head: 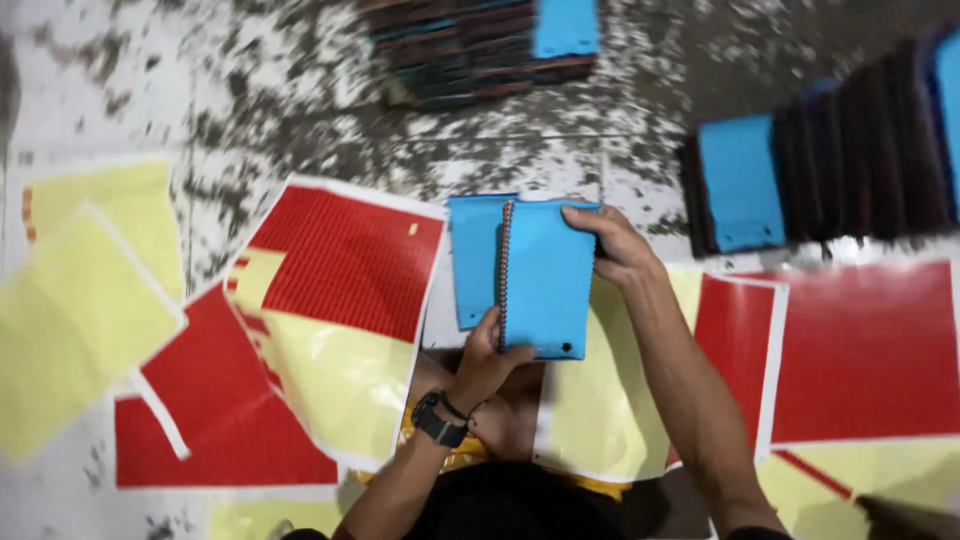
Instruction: The person assembles notebooks by placing small red stickers on the corners of blue spiral-bound covers and stacking them. They also peel red strips from a yellow and red sheet and apply them to the covers.
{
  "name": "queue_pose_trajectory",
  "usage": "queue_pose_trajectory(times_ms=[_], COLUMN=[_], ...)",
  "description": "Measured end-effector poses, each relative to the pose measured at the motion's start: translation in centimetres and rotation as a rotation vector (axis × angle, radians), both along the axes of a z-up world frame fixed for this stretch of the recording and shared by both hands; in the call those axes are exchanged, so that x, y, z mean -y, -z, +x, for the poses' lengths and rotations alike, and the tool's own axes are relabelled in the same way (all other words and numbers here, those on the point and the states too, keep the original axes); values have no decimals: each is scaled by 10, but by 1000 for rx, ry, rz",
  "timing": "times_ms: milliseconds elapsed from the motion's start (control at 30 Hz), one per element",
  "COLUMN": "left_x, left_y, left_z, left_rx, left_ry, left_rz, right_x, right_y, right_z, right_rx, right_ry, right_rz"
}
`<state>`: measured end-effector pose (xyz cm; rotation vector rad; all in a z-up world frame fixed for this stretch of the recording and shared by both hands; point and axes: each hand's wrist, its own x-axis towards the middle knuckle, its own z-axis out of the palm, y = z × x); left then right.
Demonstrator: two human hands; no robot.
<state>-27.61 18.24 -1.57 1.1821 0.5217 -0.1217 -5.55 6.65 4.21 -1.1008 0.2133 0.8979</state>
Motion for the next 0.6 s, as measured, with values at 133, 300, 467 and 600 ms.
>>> queue_pose_trajectory(times_ms=[133,300,467,600], left_x=[-15,-30,-61,-72], left_y=[29,-2,-29,-45], left_z=[-27,-4,1,-4], left_rx=[-28,-150,-231,-237], left_ry=[-105,-70,-5,44], left_rz=[40,10,-12,27], right_x=[-43,-81,-75,-69], right_y=[15,3,69,92], right_z=[-12,-7,18,26], right_rx=[18,24,42,20], right_ry=[-155,-215,-224,-165], right_rz=[-27,-123,-182,-196])
